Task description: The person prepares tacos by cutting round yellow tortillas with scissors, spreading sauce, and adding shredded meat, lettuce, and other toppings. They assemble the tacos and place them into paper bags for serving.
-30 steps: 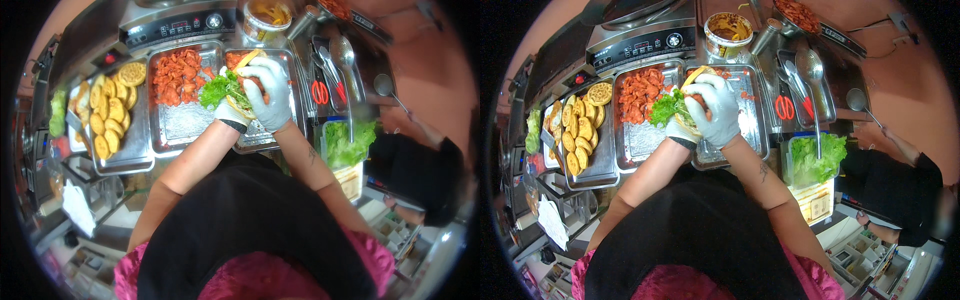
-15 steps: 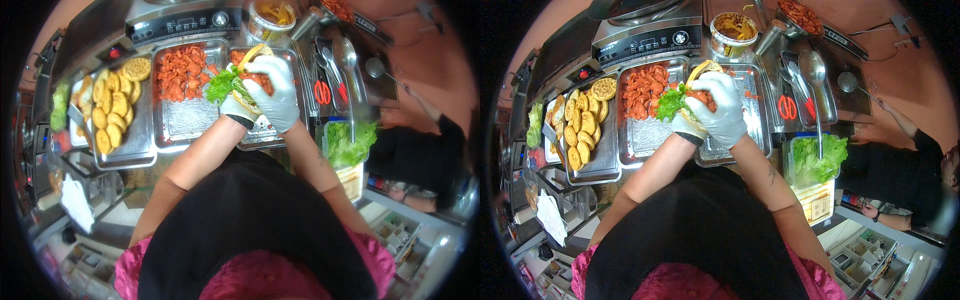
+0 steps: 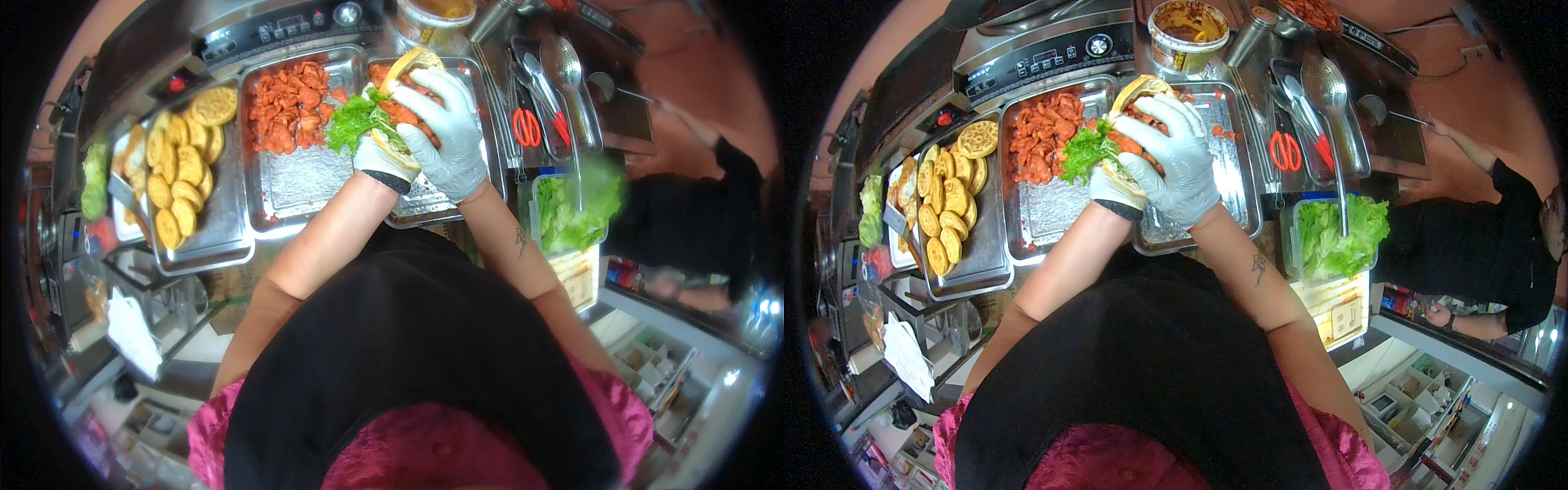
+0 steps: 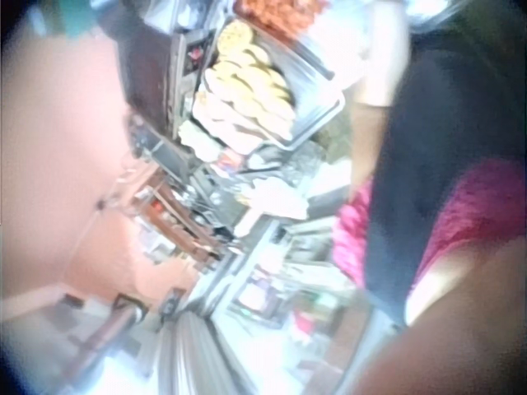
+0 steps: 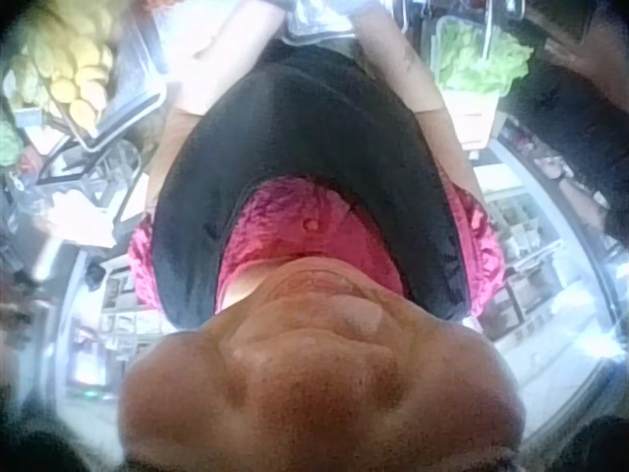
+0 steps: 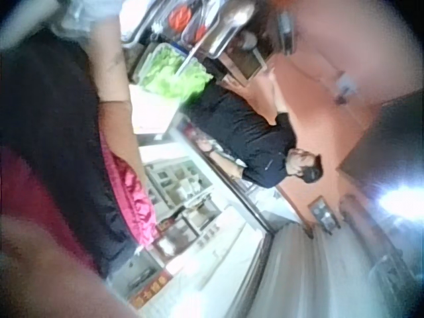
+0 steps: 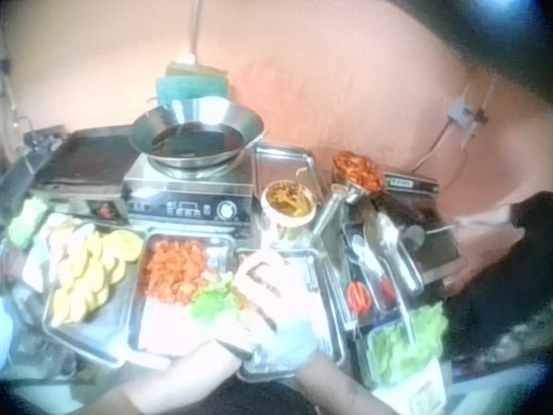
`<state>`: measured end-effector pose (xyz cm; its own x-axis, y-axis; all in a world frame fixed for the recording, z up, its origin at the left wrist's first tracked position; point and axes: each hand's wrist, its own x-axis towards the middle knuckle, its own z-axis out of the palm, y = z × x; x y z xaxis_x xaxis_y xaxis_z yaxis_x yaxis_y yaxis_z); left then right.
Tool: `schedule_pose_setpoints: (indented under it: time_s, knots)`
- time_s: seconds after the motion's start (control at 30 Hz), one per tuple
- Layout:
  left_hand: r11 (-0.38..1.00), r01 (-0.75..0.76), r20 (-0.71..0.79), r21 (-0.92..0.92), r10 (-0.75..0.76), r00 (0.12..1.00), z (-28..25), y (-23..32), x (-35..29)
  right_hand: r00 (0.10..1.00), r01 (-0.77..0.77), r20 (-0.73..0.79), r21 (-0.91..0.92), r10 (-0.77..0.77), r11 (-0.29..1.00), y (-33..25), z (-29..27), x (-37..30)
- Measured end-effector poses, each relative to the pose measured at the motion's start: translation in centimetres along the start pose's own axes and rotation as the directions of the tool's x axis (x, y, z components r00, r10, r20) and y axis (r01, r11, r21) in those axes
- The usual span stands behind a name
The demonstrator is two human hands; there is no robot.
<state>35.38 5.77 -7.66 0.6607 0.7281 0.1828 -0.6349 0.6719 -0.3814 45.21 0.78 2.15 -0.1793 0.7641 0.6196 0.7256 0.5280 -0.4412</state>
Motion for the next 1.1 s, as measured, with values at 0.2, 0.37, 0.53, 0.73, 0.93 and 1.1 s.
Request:
schedule_pose_setpoints:
  time_s: [0.2, 0.37, 0.53, 0.73, 0.93, 1.1]
  knots:
    - [0.984, -0.054, -0.138, 0.168, 0.077, 0.987, 1.0, -0.9, 0.2, 0.992, 0.106, 0.064, 0.065, -0.11, 0.992, 1.2, 0.4, -0.4]
    - [0.977, -0.045, -0.162, 0.21, 0.08, 0.984, 0.8, -1.2, -0.1, 0.99, 0.077, 0.115, 0.041, -0.081, 0.996, 1.1, 0.2, -1.2]
    - [0.968, -0.033, -0.176, 0.249, 0.079, 0.981, 0.5, -1.5, -0.5, 0.989, 0.045, 0.139, 0.02, -0.047, 0.999, 0.7, 0.2, -2.0]
    - [0.83, -0.027, -0.334, 0.558, 0.254, 0.908, 2.9, -3.7, 0.2, 1.0, -0.031, 0.0, 0.132, 0.031, 0.991, 1.8, -1.2, -2.7]
    - [0.931, -0.115, -0.184, 0.346, 0.188, 0.965, -0.9, -1.2, 1.0, 0.992, -0.064, 0.115, 0.154, 0.047, 0.986, 2.3, -2.4, -1.8]
    - [0.907, -0.063, -0.025, 0.416, 0.081, 0.996, 0.3, -0.1, 0.7, 0.937, -0.292, -0.104, 0.289, 0.333, 0.912, 4.7, -2.9, -4.0]
